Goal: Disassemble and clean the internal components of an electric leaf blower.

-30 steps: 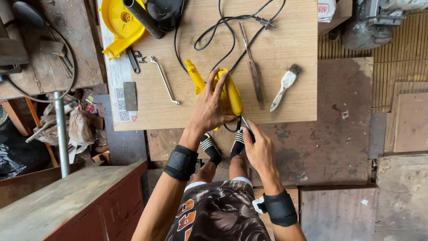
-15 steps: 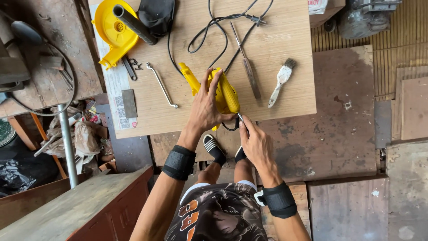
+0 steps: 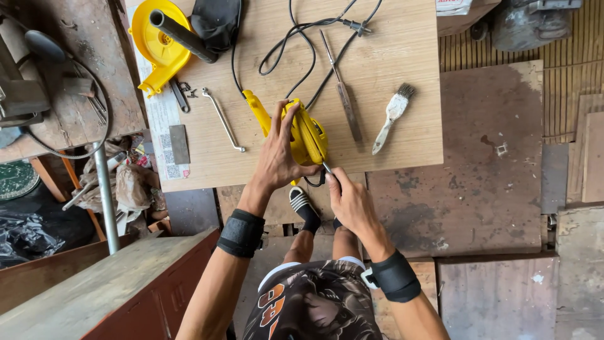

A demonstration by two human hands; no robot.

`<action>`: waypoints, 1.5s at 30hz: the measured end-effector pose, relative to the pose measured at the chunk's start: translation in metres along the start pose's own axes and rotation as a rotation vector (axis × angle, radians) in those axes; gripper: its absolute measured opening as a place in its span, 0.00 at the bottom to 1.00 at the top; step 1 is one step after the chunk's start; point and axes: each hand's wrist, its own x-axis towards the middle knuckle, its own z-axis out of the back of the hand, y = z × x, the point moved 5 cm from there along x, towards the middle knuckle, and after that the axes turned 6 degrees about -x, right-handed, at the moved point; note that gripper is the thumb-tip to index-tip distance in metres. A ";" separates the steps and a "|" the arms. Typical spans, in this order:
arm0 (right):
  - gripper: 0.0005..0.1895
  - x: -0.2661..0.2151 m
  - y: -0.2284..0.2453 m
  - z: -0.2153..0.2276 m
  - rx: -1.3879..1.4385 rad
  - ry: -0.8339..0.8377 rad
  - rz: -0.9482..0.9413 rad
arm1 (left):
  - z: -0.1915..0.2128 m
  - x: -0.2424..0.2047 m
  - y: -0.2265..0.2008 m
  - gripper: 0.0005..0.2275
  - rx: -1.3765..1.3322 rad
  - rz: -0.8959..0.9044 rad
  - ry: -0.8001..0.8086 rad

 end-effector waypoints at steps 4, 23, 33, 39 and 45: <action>0.19 0.005 -0.020 -0.009 0.238 0.045 0.006 | 0.000 -0.002 0.003 0.60 0.011 -0.028 -0.021; 0.19 0.087 0.016 0.043 0.018 0.037 0.274 | 0.002 0.004 -0.001 0.62 0.018 -0.055 -0.124; 0.15 0.104 -0.012 0.015 0.191 0.211 0.090 | -0.003 0.004 -0.003 0.61 0.238 -0.068 -0.059; 0.11 0.101 -0.009 0.018 0.185 0.206 0.066 | 0.007 0.004 -0.022 0.60 0.368 0.128 0.020; 0.13 0.099 0.002 0.028 0.087 0.259 -0.059 | 0.003 0.001 0.008 0.62 0.240 0.037 -0.020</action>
